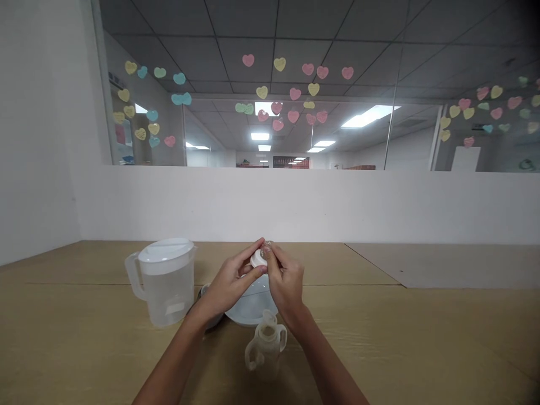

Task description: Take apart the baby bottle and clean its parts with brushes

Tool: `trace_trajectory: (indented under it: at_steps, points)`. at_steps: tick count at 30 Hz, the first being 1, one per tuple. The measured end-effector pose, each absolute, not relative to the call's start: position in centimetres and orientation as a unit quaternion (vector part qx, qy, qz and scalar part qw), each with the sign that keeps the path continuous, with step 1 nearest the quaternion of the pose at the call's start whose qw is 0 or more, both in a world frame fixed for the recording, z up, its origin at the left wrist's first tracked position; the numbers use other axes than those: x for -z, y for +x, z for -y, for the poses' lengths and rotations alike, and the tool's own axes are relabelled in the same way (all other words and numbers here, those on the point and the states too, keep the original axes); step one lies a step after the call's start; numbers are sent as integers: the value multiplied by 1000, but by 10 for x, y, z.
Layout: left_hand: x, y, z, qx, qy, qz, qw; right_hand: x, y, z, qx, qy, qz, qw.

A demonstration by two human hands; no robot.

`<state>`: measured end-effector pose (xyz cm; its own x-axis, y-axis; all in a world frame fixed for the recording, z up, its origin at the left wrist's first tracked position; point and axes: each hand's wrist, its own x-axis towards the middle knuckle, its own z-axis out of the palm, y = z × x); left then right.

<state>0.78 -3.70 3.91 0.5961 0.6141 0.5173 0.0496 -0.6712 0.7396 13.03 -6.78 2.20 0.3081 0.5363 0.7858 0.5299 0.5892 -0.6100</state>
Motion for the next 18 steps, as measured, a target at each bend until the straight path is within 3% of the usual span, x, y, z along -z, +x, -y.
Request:
trace_trajectory:
  at_steps: [10,18]
  points:
    - [-39,12,34,-399,810,-184,388,-21,137,62,14,-452,596,663]
    - [-44,3,31,-360,826,-185,392,-31,157,64,-157,-450,633,611]
